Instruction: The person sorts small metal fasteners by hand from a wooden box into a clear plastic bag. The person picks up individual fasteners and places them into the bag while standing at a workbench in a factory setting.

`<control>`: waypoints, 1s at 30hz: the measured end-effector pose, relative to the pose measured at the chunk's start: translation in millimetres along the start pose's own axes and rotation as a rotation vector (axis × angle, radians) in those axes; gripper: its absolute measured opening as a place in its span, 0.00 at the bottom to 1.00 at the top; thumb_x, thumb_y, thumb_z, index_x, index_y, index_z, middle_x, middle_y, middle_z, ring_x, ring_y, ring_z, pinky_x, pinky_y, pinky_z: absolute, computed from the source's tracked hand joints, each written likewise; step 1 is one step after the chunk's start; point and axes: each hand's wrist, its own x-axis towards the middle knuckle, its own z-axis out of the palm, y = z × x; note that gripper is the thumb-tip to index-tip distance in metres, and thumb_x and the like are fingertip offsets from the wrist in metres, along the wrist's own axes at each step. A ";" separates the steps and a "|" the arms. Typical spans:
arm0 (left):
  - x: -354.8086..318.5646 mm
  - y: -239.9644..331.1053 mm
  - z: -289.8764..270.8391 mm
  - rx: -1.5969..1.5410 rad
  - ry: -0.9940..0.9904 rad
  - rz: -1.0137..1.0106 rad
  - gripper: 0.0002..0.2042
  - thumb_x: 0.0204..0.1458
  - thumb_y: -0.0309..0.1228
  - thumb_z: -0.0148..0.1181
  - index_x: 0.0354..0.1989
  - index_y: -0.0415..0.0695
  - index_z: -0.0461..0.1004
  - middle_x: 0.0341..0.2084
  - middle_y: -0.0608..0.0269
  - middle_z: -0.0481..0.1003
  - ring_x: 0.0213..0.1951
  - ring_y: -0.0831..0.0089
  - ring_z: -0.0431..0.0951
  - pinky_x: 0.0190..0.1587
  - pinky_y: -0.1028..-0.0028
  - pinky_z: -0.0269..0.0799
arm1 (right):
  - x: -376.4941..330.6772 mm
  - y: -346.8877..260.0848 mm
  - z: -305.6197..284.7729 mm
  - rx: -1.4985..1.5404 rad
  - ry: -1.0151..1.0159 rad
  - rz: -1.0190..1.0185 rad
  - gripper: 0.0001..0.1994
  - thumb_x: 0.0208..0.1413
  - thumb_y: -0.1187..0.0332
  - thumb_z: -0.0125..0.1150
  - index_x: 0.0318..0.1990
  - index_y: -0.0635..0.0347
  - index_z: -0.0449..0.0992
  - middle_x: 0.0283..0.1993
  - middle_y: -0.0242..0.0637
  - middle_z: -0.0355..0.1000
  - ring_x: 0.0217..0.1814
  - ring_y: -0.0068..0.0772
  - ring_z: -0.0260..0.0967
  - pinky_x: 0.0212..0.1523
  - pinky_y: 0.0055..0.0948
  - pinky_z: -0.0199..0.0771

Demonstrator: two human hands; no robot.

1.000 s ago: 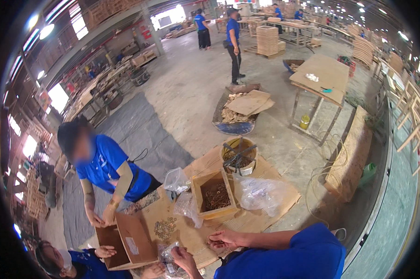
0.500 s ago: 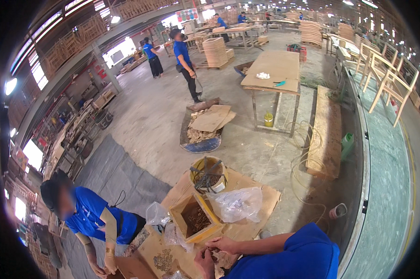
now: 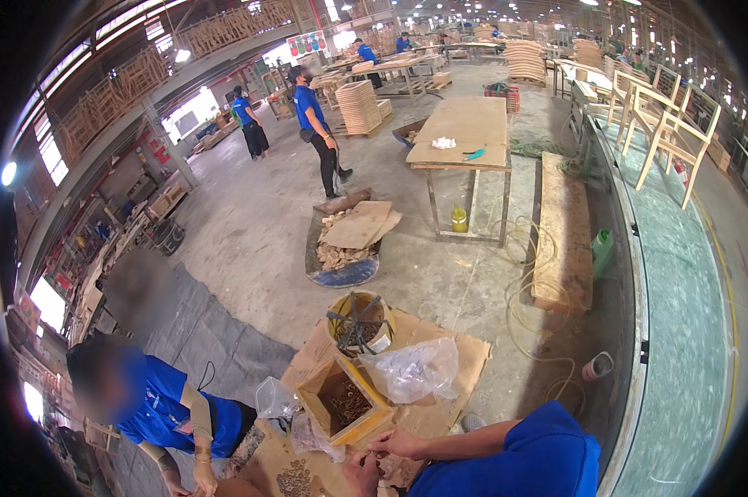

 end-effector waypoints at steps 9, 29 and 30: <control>-13.9 -21.2 0.7 -0.244 0.150 -0.129 0.09 0.55 0.30 0.56 0.31 0.37 0.78 0.16 0.54 0.74 0.14 0.73 0.73 0.18 0.73 0.68 | 5.2 -1.3 19.7 -0.026 -0.109 0.010 0.13 0.61 0.62 0.60 0.47 0.60 0.80 0.43 0.32 0.78 0.43 0.22 0.74 0.48 0.27 0.76; -35.4 -11.4 -32.7 -0.615 0.062 -0.384 0.18 0.56 0.29 0.59 0.56 0.41 0.71 0.30 0.62 0.77 0.30 0.79 0.76 0.30 0.77 0.76 | 20.1 4.6 42.3 0.045 -0.116 0.063 0.09 0.60 0.68 0.61 0.43 0.63 0.78 0.39 0.34 0.77 0.38 0.25 0.73 0.40 0.25 0.75; -35.1 -10.1 -35.9 -0.546 0.051 -0.429 0.19 0.55 0.30 0.60 0.56 0.41 0.71 0.31 0.62 0.77 0.30 0.80 0.75 0.31 0.77 0.75 | 19.1 2.8 43.6 0.070 -0.135 0.094 0.09 0.60 0.68 0.61 0.44 0.63 0.78 0.40 0.34 0.77 0.39 0.25 0.74 0.40 0.26 0.75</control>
